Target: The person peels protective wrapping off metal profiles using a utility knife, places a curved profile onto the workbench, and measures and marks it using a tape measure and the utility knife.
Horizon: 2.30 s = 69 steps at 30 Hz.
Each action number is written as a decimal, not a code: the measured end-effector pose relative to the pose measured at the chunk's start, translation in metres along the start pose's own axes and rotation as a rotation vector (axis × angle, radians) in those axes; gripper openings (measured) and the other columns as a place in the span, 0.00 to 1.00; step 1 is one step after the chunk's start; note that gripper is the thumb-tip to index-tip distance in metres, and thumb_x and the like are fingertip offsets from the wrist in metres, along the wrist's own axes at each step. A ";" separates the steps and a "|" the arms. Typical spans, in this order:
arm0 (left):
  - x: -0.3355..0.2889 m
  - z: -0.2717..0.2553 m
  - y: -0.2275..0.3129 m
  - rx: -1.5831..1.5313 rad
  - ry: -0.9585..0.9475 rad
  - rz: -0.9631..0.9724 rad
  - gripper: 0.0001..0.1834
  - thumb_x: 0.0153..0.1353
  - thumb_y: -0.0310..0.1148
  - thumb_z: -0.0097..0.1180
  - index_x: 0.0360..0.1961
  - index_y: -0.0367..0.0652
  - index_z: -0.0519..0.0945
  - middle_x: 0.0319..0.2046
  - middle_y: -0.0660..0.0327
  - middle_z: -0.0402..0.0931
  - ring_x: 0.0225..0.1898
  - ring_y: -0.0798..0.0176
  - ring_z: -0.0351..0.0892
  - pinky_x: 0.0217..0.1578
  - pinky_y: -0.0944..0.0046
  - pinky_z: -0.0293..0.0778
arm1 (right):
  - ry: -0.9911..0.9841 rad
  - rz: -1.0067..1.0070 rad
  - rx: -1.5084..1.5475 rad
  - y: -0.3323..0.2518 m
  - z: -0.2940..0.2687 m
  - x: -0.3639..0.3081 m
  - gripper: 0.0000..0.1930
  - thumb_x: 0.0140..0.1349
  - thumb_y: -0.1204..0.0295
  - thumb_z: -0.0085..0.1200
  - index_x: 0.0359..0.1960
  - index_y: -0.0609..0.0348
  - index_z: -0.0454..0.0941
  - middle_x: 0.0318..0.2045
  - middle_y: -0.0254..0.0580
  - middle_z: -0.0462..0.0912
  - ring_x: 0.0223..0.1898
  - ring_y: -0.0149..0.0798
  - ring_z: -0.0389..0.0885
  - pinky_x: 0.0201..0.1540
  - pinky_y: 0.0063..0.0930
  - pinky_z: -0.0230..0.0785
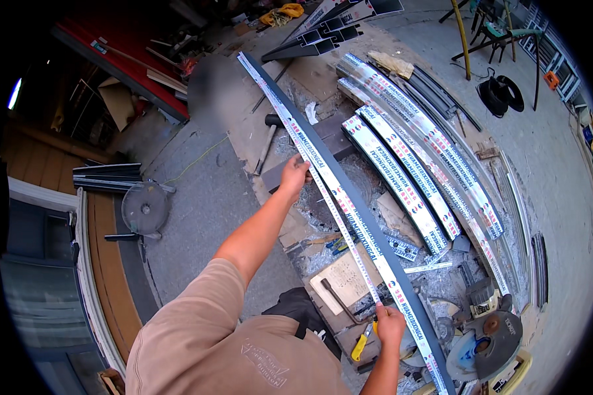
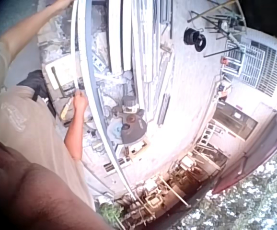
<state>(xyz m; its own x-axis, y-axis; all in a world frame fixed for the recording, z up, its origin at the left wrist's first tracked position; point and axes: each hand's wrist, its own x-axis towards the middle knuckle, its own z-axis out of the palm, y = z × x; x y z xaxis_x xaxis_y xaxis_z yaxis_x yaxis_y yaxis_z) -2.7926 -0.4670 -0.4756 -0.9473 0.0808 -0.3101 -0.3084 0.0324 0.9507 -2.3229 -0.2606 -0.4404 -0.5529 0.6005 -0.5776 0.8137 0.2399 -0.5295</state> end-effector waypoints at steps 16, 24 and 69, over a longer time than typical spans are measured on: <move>0.002 -0.007 -0.022 0.011 -0.008 -0.074 0.30 0.73 0.25 0.58 0.73 0.34 0.67 0.39 0.58 0.82 0.32 0.68 0.82 0.29 0.67 0.79 | -0.004 0.079 0.018 -0.013 -0.013 -0.007 0.21 0.67 0.54 0.66 0.33 0.64 0.91 0.24 0.45 0.87 0.30 0.37 0.84 0.39 0.35 0.75; -0.027 0.001 -0.016 0.070 -0.103 -0.176 0.34 0.73 0.28 0.59 0.77 0.35 0.63 0.44 0.56 0.83 0.37 0.65 0.84 0.36 0.64 0.82 | 0.134 0.038 -0.101 -0.007 -0.022 0.004 0.25 0.65 0.49 0.65 0.34 0.64 0.91 0.27 0.54 0.88 0.32 0.49 0.88 0.41 0.45 0.76; -0.506 0.121 0.179 0.352 -1.523 1.082 0.13 0.46 0.31 0.73 0.37 0.45 0.90 0.30 0.61 0.84 0.29 0.59 0.84 0.30 0.61 0.81 | 0.159 0.346 -0.229 0.114 -0.075 -0.013 0.37 0.64 0.36 0.60 0.58 0.59 0.86 0.58 0.55 0.87 0.61 0.56 0.85 0.61 0.49 0.78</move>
<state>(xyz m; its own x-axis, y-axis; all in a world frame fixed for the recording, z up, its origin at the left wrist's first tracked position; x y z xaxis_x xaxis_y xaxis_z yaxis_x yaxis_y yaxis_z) -2.3577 -0.3812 -0.1494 0.2369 0.8822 0.4069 0.4965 -0.4699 0.7298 -2.2091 -0.1838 -0.4467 -0.2212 0.7806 -0.5846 0.9746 0.1562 -0.1603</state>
